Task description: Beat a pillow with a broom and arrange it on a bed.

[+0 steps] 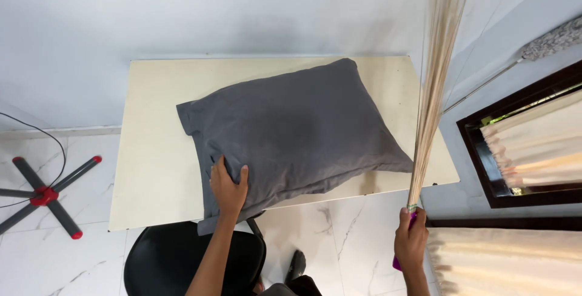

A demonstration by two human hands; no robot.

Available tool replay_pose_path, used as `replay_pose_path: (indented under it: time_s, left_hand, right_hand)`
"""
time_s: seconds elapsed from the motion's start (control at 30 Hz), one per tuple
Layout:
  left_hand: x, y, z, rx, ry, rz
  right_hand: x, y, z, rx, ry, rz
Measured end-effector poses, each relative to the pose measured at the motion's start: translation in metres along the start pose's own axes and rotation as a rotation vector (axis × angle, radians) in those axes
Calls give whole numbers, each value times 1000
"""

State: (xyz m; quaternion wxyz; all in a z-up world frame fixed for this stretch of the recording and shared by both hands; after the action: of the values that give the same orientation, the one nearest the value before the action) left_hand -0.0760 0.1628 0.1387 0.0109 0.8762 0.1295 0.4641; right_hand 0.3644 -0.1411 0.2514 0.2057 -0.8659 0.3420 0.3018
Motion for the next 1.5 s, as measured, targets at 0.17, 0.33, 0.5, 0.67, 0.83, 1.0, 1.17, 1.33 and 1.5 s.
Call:
replay_pose_path:
  time_s: [0.17,0.33,0.5,0.67,0.83,1.0,1.17,1.33,1.5]
  left_hand:
    - [33,29,-21,254,-107,52]
    - [82,57,-31,433,-302,166]
    - [25,36,20,165,-229,169]
    - [17,62,20,230,-289,180]
    - [1,94,22,223,-340,261]
    - [-26,105,44,205,-445,242]
    - [-36,112,51,166,-531,207]
    - [-38,110,48,152,-512,205]
    - [-29,103,48,170,-461,219]
  right_hand:
    - [12,-7,13,1,-127,-347]
    - [128,-25,42,-422,344,61]
    - [136,-34,-12,-83,41,-68]
    - [88,-40,-13,-136,-81,-339]
    - [139,-78,24,-433,344,-141]
    - [102,-75,12,-178,-247,-147]
    - [17,-44,41,-323,-242,-606]
    - [28,-72,43,-618,361,-351]
    - [27,-79,-27,-366,154,-90]
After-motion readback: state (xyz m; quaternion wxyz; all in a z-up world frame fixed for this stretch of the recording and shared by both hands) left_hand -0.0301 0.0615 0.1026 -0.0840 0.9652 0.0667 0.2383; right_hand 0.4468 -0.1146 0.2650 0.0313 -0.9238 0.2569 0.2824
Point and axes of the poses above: each hand's wrist, its own y-axis away from the middle knuckle, its own z-axis out of the palm, x = y × z, the point moved 10 cm from there along -y, towards the middle knuckle, and after that the axes turned 14 degrees about -z, right-handed, at the moved point
